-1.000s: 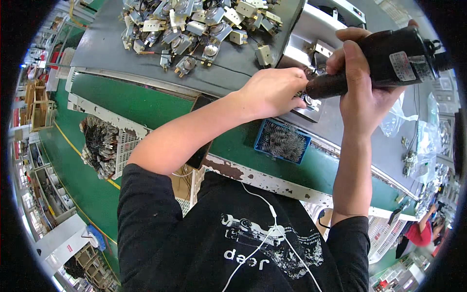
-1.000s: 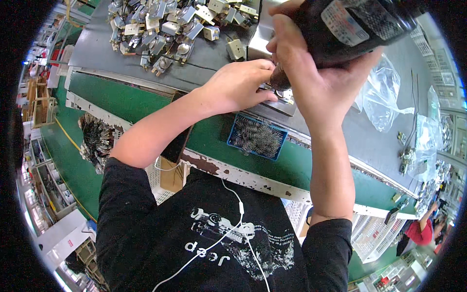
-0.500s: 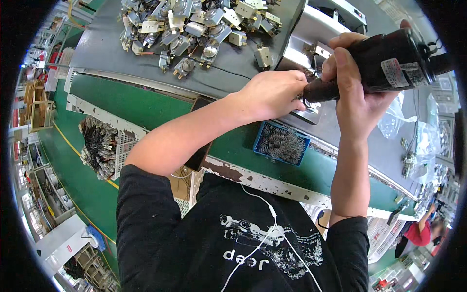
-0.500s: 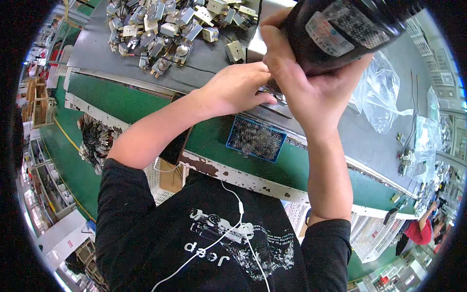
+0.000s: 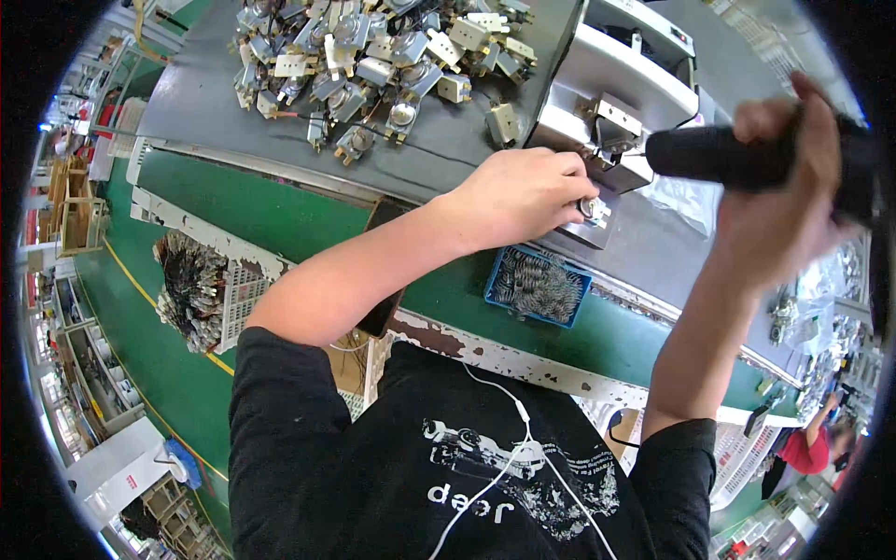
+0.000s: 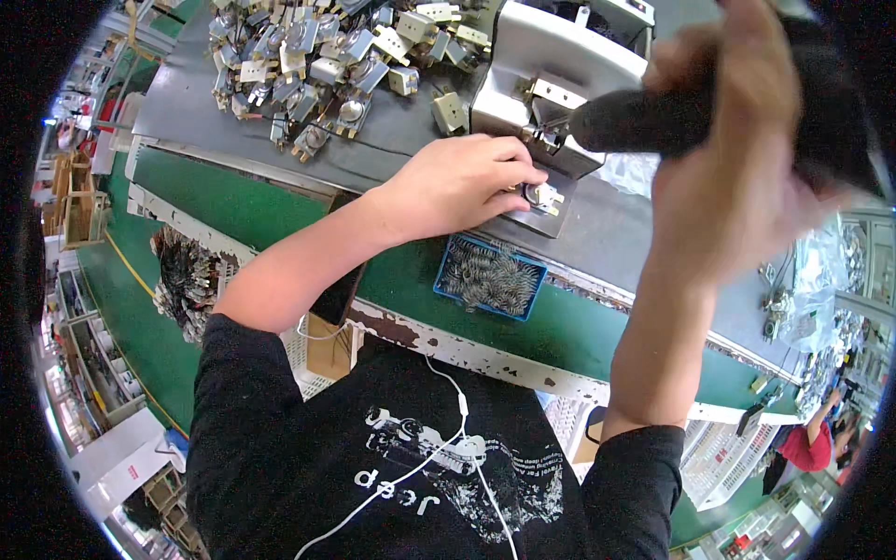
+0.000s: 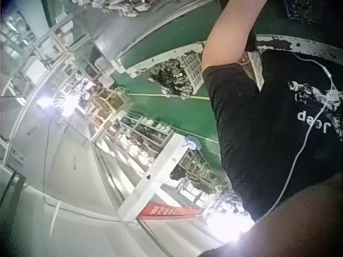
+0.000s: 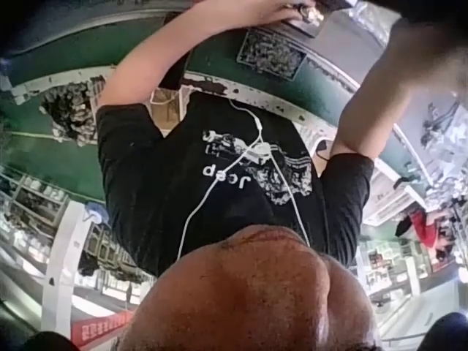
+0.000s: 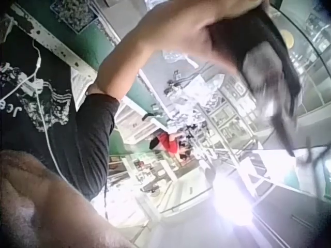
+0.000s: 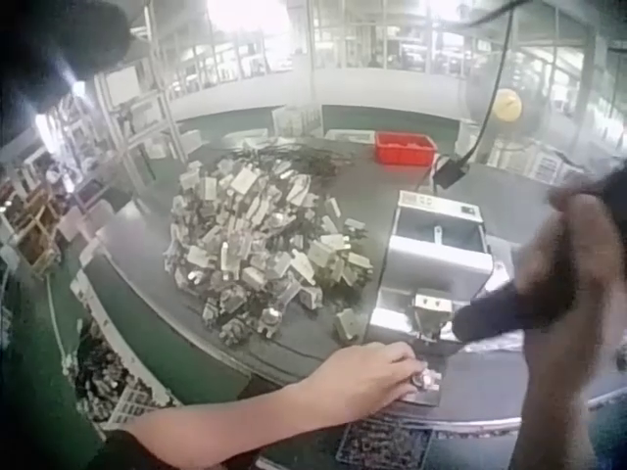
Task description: Assembling small electronic or mechanical components using an electric screwdriver on a factory production line.
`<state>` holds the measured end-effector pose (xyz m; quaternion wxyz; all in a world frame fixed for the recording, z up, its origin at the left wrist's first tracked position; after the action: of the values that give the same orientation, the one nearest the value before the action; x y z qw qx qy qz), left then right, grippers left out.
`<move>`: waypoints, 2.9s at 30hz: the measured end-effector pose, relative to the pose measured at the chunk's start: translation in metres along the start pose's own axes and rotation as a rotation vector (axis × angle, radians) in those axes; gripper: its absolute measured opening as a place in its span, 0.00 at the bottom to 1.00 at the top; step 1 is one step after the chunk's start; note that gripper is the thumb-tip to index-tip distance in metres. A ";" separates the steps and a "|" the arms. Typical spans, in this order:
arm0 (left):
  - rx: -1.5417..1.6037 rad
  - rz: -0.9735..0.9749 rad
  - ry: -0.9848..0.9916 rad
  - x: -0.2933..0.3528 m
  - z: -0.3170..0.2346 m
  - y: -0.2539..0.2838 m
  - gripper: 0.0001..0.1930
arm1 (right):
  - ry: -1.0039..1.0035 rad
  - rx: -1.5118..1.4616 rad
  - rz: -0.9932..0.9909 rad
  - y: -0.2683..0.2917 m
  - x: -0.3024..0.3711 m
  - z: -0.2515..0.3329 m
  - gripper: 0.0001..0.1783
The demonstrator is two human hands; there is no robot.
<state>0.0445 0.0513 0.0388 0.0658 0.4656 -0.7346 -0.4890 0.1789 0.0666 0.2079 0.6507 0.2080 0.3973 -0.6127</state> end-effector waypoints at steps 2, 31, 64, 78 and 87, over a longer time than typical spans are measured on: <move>-0.028 -0.019 -0.025 0.002 -0.001 0.000 0.12 | 0.006 0.044 -0.068 0.014 0.000 -0.019 0.13; -0.197 0.022 -0.045 0.002 -0.006 -0.007 0.14 | 0.038 0.201 -0.201 -0.017 0.020 -0.037 0.32; -0.116 -0.049 -0.044 0.007 -0.006 -0.002 0.15 | -0.083 0.299 -0.056 0.003 0.020 -0.019 0.13; -0.094 0.005 -0.002 0.002 -0.005 -0.003 0.14 | -0.197 0.275 -0.056 0.019 0.042 -0.031 0.21; -0.097 -0.032 -0.029 0.003 -0.005 -0.003 0.15 | -0.164 0.194 -0.069 0.011 0.050 -0.031 0.18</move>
<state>0.0473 0.0452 0.0376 0.0698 0.4663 -0.7034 -0.5318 0.1783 0.0604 0.1485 0.6363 0.2055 0.2887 -0.6852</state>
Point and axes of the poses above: each hand's wrist, its own x-axis away from the middle knuckle, its own y-axis out of the back of the hand, z = x × y, the point moved 7 cm from there along -x, towards the middle knuckle, and after that the axes turned 1 degree about -z, right-handed, at the moved point
